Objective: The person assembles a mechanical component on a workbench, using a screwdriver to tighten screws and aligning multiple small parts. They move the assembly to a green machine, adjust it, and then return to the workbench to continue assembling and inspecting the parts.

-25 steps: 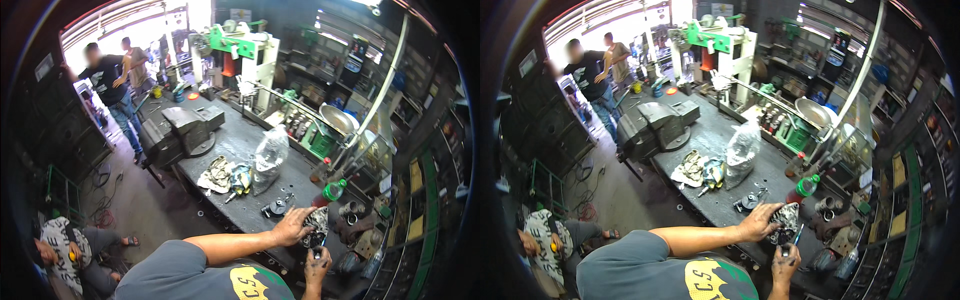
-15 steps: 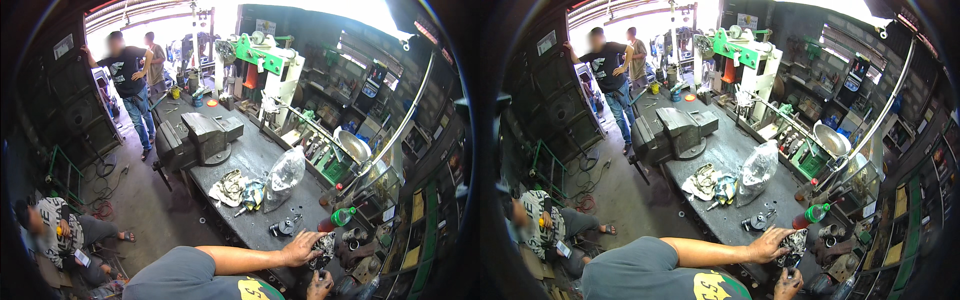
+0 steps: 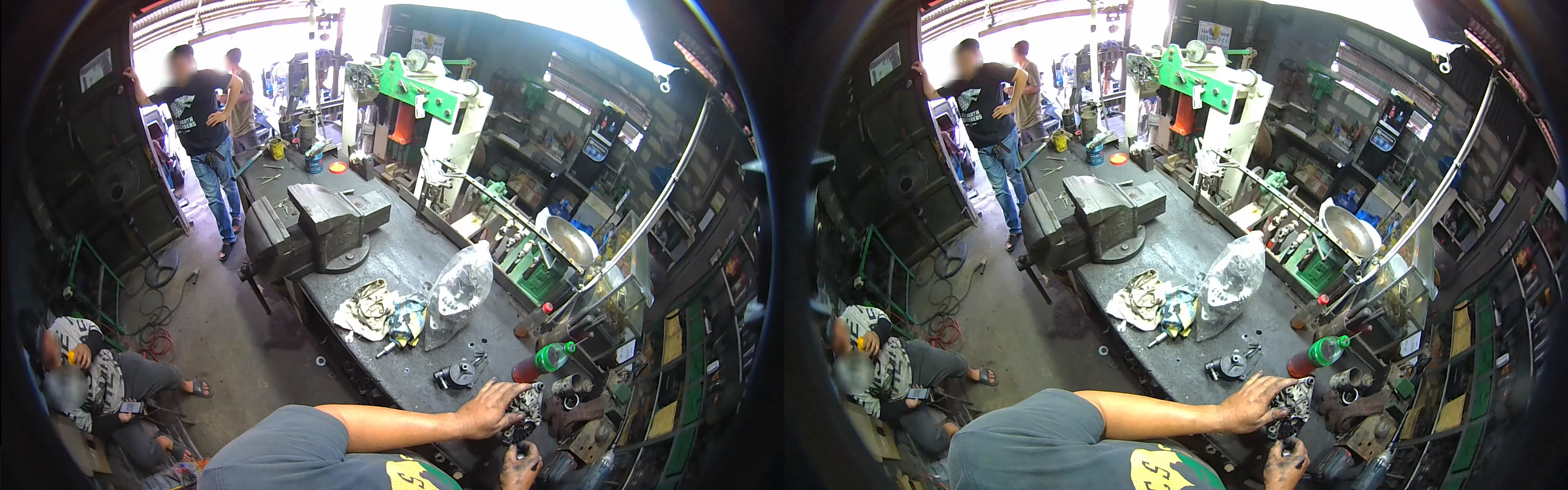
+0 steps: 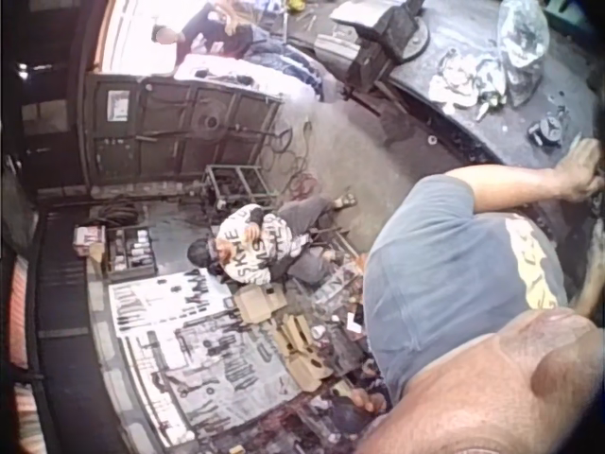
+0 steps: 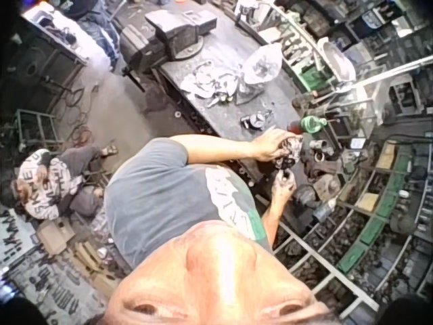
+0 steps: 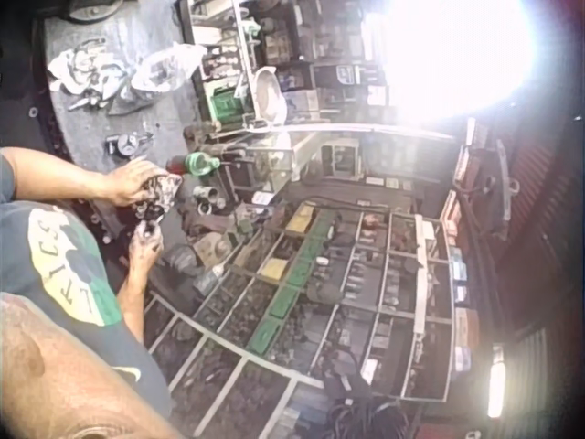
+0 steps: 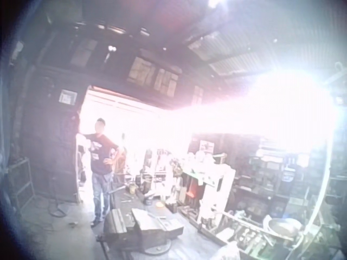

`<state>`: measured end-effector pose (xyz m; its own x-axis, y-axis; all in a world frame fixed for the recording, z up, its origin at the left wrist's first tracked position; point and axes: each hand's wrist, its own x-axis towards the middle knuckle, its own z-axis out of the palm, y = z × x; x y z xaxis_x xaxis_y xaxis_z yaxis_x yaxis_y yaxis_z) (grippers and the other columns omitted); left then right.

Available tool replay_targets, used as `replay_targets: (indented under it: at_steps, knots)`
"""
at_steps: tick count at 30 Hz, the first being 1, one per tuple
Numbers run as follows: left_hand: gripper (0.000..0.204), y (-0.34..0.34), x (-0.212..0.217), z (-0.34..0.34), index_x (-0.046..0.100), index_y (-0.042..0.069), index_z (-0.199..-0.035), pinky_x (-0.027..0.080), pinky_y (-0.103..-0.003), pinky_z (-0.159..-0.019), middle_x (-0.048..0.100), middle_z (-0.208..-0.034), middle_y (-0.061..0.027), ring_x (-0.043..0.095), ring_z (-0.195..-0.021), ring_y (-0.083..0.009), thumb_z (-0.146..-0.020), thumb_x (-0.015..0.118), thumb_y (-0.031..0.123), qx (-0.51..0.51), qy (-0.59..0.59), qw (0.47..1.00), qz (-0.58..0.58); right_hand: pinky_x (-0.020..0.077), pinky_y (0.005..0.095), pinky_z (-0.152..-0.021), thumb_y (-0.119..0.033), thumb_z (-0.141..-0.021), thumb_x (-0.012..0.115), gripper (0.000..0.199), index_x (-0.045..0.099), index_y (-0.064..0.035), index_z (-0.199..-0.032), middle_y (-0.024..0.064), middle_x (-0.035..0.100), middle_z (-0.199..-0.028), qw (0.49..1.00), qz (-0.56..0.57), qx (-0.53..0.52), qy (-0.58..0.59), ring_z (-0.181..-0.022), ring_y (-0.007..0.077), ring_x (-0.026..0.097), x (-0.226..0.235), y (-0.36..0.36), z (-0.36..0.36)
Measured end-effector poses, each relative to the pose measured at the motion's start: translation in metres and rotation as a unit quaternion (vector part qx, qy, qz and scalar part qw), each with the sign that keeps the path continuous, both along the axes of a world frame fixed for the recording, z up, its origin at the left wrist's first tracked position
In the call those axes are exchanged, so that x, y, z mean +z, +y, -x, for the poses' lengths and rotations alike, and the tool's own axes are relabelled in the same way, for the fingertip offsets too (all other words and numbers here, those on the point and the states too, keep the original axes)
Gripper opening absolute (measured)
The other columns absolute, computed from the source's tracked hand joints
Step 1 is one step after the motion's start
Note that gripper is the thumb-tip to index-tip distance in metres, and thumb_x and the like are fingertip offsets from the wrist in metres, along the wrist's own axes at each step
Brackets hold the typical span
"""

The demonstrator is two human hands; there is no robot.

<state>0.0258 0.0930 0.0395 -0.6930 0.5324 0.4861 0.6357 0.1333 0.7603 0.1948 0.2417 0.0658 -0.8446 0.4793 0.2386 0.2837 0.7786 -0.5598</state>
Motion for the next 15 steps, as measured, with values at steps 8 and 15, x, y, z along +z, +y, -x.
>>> replay_targets:
  at_steps: [8,15]
  knots:
    - [0.073,-0.005,0.004,0.002,0.037,0.013,-0.165,0.031,-0.067,-0.123,0.056,-0.15,-0.0204,0.052,-0.142,-0.0425,-0.105,0.068,0.042,-0.003,-0.016,1.0,0.015,0.0609,0.043,-0.077,-0.021,-0.095,0.084,0.03,0.076,0.0011,-0.114,0.0233,0.077,-0.101,0.999,-0.036,-0.014,0.0,-0.082,0.0364,0.074,-0.001,-0.005,0.002]
    - [0.075,-0.001,0.006,-0.001,0.04,0.011,-0.163,0.034,-0.063,-0.123,0.058,-0.148,-0.0204,0.053,-0.14,-0.0428,-0.103,0.072,0.04,-0.011,-0.022,0.999,0.024,0.0539,0.0519,-0.076,-0.012,-0.09,0.076,0.019,0.07,0.0055,-0.095,0.0235,0.071,-0.086,0.998,-0.026,0.013,0.054,-0.078,0.0441,0.068,0.007,-0.008,0.008]
